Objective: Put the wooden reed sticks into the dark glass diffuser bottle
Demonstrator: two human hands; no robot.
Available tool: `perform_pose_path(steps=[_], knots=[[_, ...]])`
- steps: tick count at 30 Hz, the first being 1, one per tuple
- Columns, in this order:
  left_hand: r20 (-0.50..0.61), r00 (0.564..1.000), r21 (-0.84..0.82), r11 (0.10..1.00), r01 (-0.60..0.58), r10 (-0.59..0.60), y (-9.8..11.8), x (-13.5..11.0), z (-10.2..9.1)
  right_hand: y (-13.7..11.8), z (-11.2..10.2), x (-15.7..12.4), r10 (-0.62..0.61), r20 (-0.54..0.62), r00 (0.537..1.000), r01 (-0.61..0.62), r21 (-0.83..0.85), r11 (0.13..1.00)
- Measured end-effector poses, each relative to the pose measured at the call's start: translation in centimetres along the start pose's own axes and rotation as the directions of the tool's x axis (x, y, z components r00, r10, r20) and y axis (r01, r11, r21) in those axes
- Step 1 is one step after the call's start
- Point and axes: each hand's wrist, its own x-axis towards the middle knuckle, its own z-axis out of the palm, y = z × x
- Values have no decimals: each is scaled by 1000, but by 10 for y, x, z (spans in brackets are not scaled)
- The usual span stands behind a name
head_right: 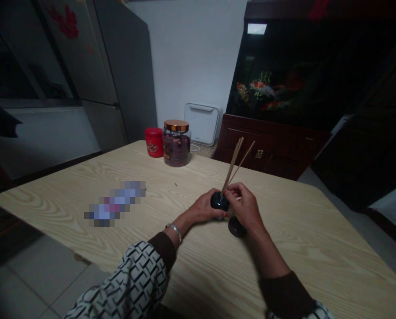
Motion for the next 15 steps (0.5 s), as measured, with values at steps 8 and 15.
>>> perform_pose_path(steps=[8, 15], knots=[[34, 999, -67, 998, -17, 19, 3, -3, -2, 13, 2, -8, 67, 291, 954, -11, -189, 982], [-113, 993, 22, 1000, -17, 19, -8, -2, -5, 43, 5, 40, 61, 214, 975, 4, -293, 956]])
